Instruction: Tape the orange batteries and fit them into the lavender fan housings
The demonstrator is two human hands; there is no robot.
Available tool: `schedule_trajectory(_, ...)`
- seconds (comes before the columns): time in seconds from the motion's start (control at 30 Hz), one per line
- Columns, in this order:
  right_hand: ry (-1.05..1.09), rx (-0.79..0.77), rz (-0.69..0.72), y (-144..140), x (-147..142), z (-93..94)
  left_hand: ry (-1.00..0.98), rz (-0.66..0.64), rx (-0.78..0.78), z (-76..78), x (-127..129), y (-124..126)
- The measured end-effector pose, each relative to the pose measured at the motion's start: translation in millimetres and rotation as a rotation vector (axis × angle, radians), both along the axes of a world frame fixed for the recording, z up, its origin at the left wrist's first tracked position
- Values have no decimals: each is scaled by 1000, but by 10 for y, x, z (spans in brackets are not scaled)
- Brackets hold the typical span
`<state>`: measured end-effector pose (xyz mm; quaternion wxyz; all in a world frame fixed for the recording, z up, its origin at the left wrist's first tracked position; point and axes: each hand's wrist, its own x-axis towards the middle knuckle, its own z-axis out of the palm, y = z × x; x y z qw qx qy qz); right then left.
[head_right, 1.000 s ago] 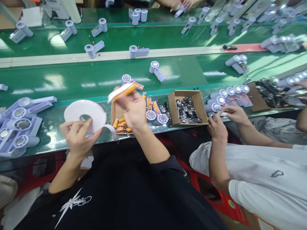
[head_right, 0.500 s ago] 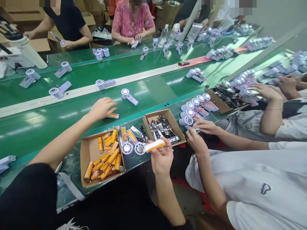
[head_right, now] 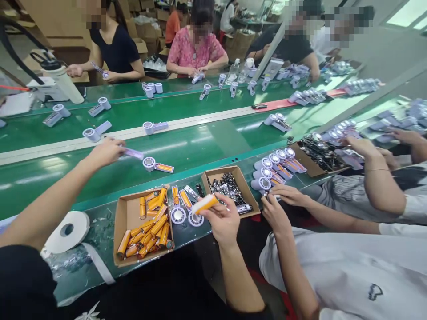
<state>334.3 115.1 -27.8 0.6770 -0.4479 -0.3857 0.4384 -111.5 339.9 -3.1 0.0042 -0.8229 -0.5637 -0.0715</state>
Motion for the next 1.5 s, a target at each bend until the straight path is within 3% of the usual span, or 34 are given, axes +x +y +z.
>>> schedule_trajectory(0.07, -67, 59, 110, 312, -341, 117, 33, 95, -92, -27, -471, -409)
schedule_trajectory(0.17, -255, 112, 388, 943, -1049, 250, 34, 172, -221, -144, -751, -703)
schedule_trajectory(0.27, -628, 119, 621, 1510, -1864, 240, -28, 203, -324, -232, -782, -670)
schedule_trajectory(0.37, -989, 127, 724, 1821, -2525, 114, -106, 248, -363, -307, -840, -547)
schedule_trajectory(0.5, -1188, 156, 787, 1958, -2883, -56, -173, 309, -340, -451, -883, -478)
schedule_trajectory(0.8, -1525, 132, 819, 1998, -2955, -130, -251, 307, -307, -617, -683, -389)
schedule_trajectory(1.07, -1690, 95, 956, 1988, -3061, -189, -321, 386, -280, -688, -449, -355)
schedule_trajectory(1.17, -1669, 67, 1031, 2090, -3129, -89, -323, 400, -275, -646, -373, -327)
schedule_trajectory(1.27, -1607, 39, 1073, 2187, -3049, 126, -317, 380, -251, -492, -281, -380)
schedule_trajectory(1.37, -1395, 85, 985, 2018, -2616, 380, -312, 324, -184, -293, -264, -817)
schedule_trajectory(1.43, -1193, 141, 910, 1681, -2125, 513, -304, 283, -150, -227, -376, -1431)
schedule_trajectory(1.5, -1101, 165, 895, 1212, -1569, 586, -292, 252, -170, -277, -600, -2230)
